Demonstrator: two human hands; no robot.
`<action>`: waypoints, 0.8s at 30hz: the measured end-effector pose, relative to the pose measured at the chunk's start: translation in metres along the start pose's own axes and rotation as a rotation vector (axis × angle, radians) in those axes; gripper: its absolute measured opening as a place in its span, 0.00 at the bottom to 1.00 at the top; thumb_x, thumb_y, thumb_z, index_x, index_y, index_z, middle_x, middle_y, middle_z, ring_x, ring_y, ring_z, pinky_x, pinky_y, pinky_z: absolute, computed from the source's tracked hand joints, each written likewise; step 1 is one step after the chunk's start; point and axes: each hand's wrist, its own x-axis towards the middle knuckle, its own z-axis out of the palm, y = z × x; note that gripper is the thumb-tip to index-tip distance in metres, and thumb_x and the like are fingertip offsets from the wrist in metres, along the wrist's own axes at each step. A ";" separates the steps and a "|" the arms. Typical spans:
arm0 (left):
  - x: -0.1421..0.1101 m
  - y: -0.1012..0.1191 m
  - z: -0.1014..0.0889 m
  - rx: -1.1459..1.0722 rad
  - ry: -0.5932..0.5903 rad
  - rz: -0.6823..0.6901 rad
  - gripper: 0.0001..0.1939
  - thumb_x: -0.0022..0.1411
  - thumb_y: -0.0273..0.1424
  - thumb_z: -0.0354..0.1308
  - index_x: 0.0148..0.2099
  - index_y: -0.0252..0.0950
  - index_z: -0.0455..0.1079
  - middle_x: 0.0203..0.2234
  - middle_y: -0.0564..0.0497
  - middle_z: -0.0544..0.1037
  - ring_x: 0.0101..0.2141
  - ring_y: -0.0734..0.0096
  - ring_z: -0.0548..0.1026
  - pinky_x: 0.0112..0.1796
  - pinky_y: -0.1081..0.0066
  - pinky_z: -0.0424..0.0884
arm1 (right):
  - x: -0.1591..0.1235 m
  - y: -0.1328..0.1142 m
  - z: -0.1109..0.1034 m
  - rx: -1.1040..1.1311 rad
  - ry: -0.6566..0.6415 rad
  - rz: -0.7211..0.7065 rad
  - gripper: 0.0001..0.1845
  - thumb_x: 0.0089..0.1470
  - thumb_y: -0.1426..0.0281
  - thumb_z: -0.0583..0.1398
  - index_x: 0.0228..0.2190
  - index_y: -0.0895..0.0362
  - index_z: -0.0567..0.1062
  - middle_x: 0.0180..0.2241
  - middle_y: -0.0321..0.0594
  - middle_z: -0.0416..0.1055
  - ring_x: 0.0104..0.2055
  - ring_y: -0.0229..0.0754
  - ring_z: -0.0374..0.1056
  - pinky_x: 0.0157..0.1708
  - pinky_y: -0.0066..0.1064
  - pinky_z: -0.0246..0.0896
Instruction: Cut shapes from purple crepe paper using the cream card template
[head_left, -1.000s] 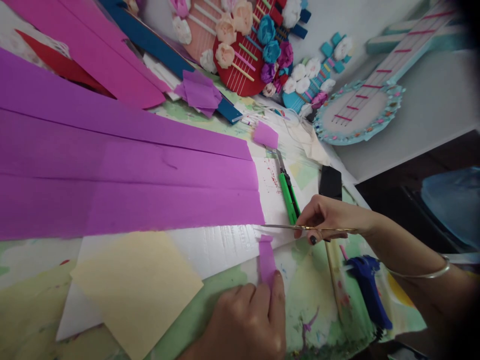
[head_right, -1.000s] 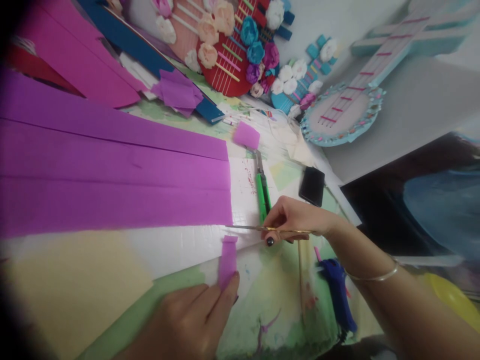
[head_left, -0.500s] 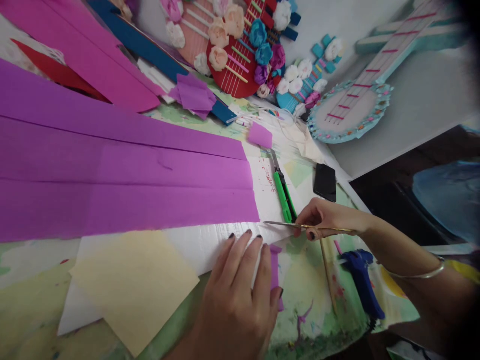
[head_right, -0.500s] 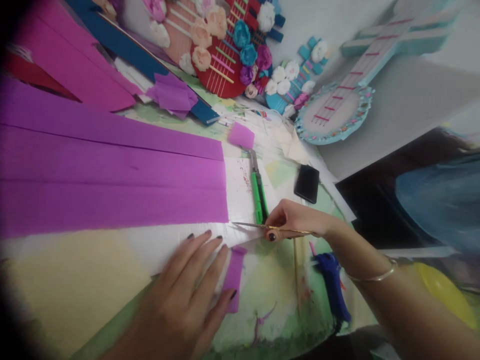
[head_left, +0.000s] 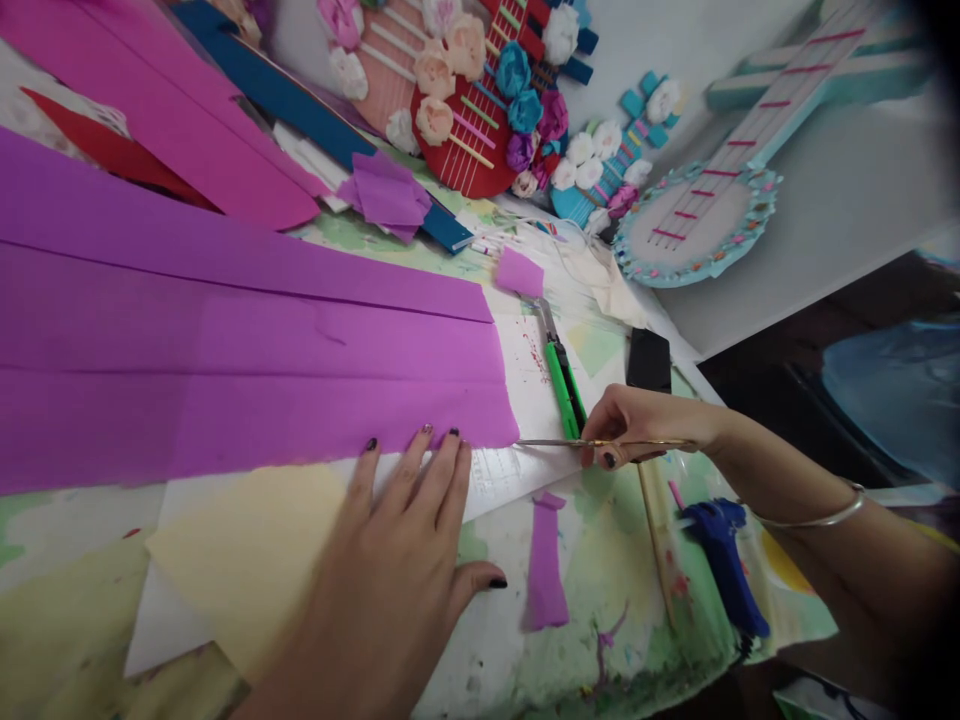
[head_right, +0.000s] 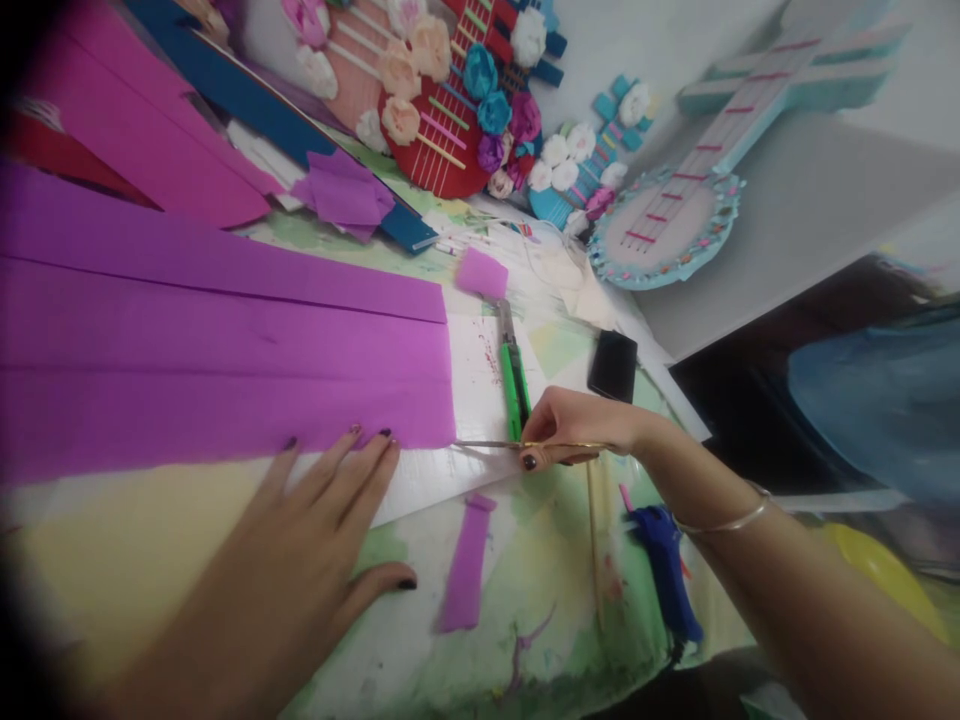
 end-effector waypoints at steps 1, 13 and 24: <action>-0.001 -0.001 0.000 0.004 -0.003 -0.001 0.33 0.70 0.47 0.38 0.63 0.25 0.61 0.60 0.37 0.65 0.60 0.44 0.61 0.56 0.40 0.55 | 0.000 0.000 0.000 0.011 -0.004 0.014 0.30 0.46 0.47 0.63 0.33 0.64 0.79 0.13 0.28 0.53 0.16 0.29 0.43 0.15 0.24 0.34; -0.003 0.000 -0.001 0.004 -0.020 -0.012 0.34 0.71 0.46 0.35 0.63 0.24 0.61 0.60 0.36 0.64 0.60 0.44 0.60 0.57 0.41 0.53 | 0.005 -0.005 0.013 0.080 -0.037 -0.032 0.29 0.46 0.48 0.64 0.34 0.64 0.79 0.14 0.27 0.51 0.16 0.28 0.42 0.15 0.25 0.33; -0.003 -0.003 -0.002 -0.049 -0.026 -0.035 0.37 0.70 0.49 0.31 0.62 0.26 0.62 0.60 0.39 0.65 0.60 0.45 0.60 0.57 0.41 0.52 | 0.008 -0.006 0.021 0.204 -0.028 -0.034 0.26 0.48 0.55 0.66 0.38 0.65 0.79 0.12 0.27 0.56 0.14 0.27 0.45 0.12 0.22 0.34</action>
